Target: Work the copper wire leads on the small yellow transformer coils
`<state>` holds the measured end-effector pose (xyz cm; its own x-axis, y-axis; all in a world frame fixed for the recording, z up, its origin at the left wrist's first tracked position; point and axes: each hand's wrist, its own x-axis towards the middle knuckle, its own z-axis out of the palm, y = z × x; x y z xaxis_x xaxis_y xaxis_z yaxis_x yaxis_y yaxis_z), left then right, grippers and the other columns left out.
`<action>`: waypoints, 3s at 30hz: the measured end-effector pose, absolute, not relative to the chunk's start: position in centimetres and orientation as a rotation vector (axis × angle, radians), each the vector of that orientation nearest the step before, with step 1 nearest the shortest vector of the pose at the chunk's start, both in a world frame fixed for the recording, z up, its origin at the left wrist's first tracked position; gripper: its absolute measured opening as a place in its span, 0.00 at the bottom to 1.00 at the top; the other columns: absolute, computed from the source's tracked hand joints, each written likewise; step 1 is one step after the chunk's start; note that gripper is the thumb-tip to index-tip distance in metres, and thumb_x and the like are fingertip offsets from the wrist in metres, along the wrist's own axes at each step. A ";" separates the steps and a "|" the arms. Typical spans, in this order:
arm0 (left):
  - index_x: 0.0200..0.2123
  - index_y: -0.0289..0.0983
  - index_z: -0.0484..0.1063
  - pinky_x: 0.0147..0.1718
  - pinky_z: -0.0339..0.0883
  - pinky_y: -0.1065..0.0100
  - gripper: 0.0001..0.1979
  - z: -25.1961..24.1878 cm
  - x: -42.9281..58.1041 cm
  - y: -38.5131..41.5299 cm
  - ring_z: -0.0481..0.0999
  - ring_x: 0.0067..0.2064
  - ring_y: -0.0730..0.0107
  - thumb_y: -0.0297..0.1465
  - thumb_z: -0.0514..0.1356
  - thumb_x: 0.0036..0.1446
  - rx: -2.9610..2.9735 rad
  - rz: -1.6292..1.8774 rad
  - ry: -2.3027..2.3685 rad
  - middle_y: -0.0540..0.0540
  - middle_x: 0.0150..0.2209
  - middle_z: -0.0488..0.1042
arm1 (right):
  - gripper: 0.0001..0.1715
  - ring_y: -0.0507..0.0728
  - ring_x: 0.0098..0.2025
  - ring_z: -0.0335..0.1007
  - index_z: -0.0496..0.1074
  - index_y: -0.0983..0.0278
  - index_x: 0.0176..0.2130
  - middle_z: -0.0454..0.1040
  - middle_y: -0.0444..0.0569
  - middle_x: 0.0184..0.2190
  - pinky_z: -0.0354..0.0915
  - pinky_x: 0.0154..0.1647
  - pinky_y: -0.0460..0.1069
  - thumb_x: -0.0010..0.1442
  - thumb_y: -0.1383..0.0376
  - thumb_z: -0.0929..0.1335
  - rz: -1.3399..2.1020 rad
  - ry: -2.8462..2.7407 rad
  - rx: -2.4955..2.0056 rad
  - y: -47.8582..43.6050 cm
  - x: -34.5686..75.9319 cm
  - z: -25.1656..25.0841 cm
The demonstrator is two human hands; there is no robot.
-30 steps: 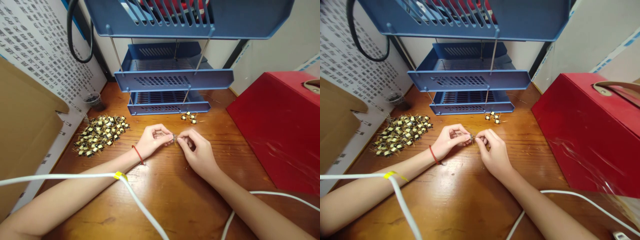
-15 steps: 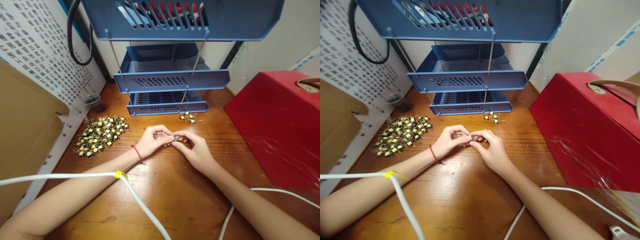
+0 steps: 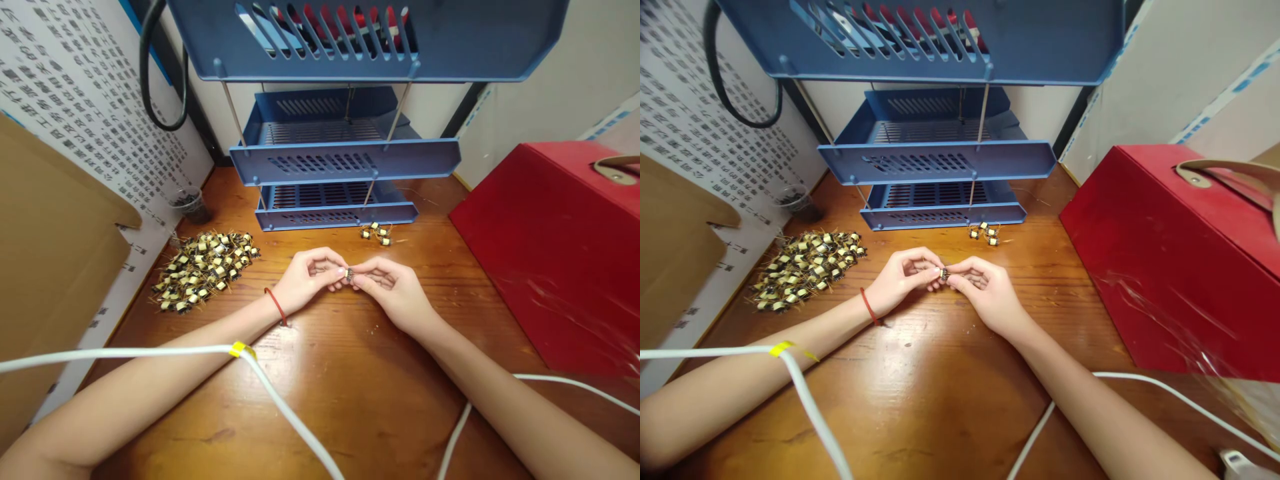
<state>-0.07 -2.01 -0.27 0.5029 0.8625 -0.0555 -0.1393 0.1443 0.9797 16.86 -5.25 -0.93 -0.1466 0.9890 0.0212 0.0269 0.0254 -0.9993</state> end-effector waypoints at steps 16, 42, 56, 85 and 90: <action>0.28 0.30 0.71 0.28 0.66 0.74 0.10 -0.3 0.0 -2.0 0.71 0.25 0.78 0.31 0.66 0.44 1.226 0.842 0.745 0.48 0.24 0.73 | 0.13 0.53 0.35 0.71 0.67 0.64 0.32 0.73 0.46 0.30 0.66 0.42 0.51 0.50 0.58 0.70 1.373 -1.368 -1.101 -5.0 17.0 -0.9; 0.27 0.30 0.71 0.29 0.67 0.72 0.11 -0.4 -0.1 -1.9 0.72 0.26 0.76 0.32 0.66 0.43 1.232 0.851 0.778 0.48 0.24 0.73 | 0.11 0.51 0.28 0.68 0.68 0.65 0.28 0.71 0.44 0.24 0.65 0.35 0.48 0.49 0.59 0.70 1.334 -1.351 -1.178 -5.1 16.6 -0.7; 0.28 0.30 0.72 0.31 0.65 0.72 0.09 -0.3 -0.3 -1.5 0.71 0.26 0.77 0.30 0.65 0.44 1.265 0.762 0.735 0.48 0.24 0.73 | 0.04 0.51 0.29 0.67 0.66 0.63 0.29 0.70 0.44 0.26 0.63 0.31 0.46 0.55 0.65 0.65 1.119 -1.542 -1.242 -5.7 16.4 -0.8; 0.29 0.30 0.71 0.30 0.67 0.73 0.11 -0.6 -0.4 -1.5 0.72 0.26 0.77 0.30 0.67 0.43 1.125 0.850 0.721 0.46 0.25 0.75 | 0.07 0.52 0.30 0.68 0.67 0.64 0.29 0.71 0.45 0.25 0.66 0.34 0.48 0.54 0.62 0.66 1.143 -1.457 -1.229 -5.2 16.4 -1.2; 0.29 0.30 0.71 0.30 0.67 0.72 0.11 -0.6 -0.4 -1.5 0.73 0.27 0.76 0.31 0.67 0.43 1.117 0.851 0.722 0.46 0.26 0.76 | 0.08 0.52 0.30 0.68 0.66 0.63 0.30 0.70 0.45 0.26 0.65 0.32 0.47 0.55 0.61 0.66 1.129 -1.471 -1.249 -5.2 16.5 -1.3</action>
